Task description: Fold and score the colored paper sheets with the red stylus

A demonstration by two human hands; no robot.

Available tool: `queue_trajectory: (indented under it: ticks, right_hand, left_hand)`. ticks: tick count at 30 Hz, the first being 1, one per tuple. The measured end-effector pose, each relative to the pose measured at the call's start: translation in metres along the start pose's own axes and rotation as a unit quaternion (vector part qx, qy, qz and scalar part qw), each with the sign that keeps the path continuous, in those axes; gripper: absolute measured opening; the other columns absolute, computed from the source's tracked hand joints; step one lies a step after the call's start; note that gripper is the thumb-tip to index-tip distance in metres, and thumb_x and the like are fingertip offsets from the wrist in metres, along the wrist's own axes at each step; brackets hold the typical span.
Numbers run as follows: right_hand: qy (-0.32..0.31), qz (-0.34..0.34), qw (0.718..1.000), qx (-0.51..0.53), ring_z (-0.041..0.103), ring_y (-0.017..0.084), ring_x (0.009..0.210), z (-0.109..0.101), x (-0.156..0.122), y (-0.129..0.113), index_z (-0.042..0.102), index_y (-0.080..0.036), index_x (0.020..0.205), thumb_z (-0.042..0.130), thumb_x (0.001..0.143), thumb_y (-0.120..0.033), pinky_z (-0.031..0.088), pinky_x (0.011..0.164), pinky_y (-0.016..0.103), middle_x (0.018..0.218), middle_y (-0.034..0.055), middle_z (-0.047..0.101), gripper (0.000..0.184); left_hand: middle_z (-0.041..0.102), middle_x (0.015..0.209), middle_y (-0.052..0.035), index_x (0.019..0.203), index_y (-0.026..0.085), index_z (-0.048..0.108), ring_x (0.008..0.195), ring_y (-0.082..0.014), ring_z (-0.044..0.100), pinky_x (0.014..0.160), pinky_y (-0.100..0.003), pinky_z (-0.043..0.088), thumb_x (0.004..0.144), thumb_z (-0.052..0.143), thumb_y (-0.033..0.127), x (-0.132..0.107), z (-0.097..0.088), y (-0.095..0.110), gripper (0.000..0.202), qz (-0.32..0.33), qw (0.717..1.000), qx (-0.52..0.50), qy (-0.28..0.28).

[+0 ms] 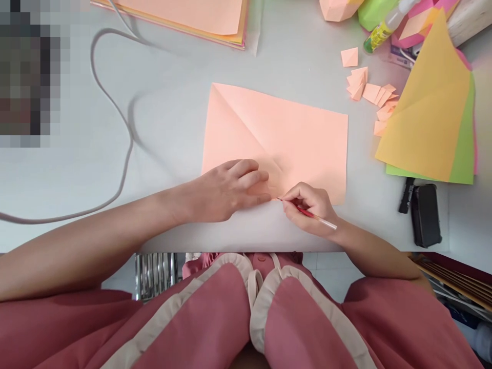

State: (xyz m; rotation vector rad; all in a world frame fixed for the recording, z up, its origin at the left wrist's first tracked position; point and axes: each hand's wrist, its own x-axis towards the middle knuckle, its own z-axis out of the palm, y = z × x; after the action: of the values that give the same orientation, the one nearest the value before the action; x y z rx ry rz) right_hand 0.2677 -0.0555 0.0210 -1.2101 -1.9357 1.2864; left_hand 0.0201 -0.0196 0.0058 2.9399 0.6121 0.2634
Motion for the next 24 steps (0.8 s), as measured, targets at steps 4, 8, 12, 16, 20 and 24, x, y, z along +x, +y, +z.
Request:
queue_trajectory:
  ticks: [4, 8, 12, 16, 20, 24]
  right_hand:
    - [0.011, 0.018, 1.000, 0.002, 0.040, 0.004, 0.044, 0.0010, 0.0003, -0.0002, 0.048, -0.019, 0.068, 0.057, 0.078, -0.013, 0.033, 0.043, 0.019, 0.056, -0.0070, 0.048, 0.015]
    - [0.001, 0.015, 1.000, -0.005, 0.038, 0.004, 0.044, 0.0012, 0.0017, -0.0004, 0.048, -0.020, 0.067, 0.056, 0.075, -0.012, 0.032, 0.043, 0.019, 0.055, -0.0079, 0.046, 0.014]
    - [-0.003, 0.024, 1.000, -0.001, 0.038, 0.004, 0.045, 0.0016, 0.0021, -0.0008, 0.048, -0.020, 0.067, 0.056, 0.074, -0.011, 0.033, 0.044, 0.019, 0.057, -0.0074, 0.047, 0.013]
    - [-0.006, 0.027, 1.000, 0.002, 0.040, 0.004, 0.046, 0.0020, 0.0023, -0.0004, 0.047, -0.019, 0.067, 0.056, 0.074, -0.012, 0.033, 0.044, 0.019, 0.058, -0.0067, 0.049, 0.014]
    - [-0.009, 0.022, 1.000, -0.003, 0.040, 0.004, 0.046, 0.0018, 0.0027, -0.0003, 0.048, -0.020, 0.067, 0.056, 0.075, -0.012, 0.033, 0.044, 0.019, 0.056, -0.0070, 0.047, 0.013]
    - [-0.014, 0.024, 1.000, -0.007, 0.040, 0.005, 0.046, 0.0009, 0.0031, -0.0009, 0.048, -0.020, 0.067, 0.055, 0.075, -0.012, 0.034, 0.044, 0.019, 0.056, -0.0069, 0.048, 0.013]
  left_hand:
    - [0.045, 0.131, -0.0043, 0.128, 0.031, 0.050, 0.122, -0.0265, 0.037, 0.102, -0.043, 0.041, 0.077, 0.041, 0.002, -0.0004, -0.0001, -0.0008, 0.058, -0.005, 1.000, -0.017, -0.016]
    - [0.044, 0.134, -0.0030, 0.131, 0.033, 0.047, 0.124, -0.0267, 0.036, 0.104, -0.044, 0.039, 0.079, 0.040, 0.004, -0.0011, 0.0001, -0.0011, 0.060, -0.013, 0.999, -0.030, -0.037]
    - [0.044, 0.134, -0.0051, 0.131, 0.031, 0.048, 0.125, -0.0278, 0.035, 0.104, -0.045, 0.038, 0.080, 0.040, 0.005, -0.0019, 0.0005, -0.0017, 0.057, -0.007, 0.999, -0.030, -0.026]
    - [0.045, 0.133, -0.0064, 0.130, 0.029, 0.049, 0.124, -0.0279, 0.035, 0.104, -0.045, 0.039, 0.081, 0.039, 0.004, -0.0022, 0.0003, -0.0022, 0.056, -0.001, 0.999, -0.028, -0.018]
    - [0.045, 0.134, -0.0057, 0.130, 0.030, 0.050, 0.124, -0.0280, 0.037, 0.104, -0.046, 0.039, 0.080, 0.040, 0.004, -0.0020, 0.0015, -0.0019, 0.058, -0.005, 0.999, -0.039, -0.015]
    - [0.045, 0.136, -0.0033, 0.131, 0.033, 0.048, 0.127, -0.0278, 0.036, 0.106, -0.047, 0.038, 0.078, 0.041, 0.003, -0.0023, 0.0028, -0.0020, 0.062, -0.023, 0.998, -0.053, -0.038]
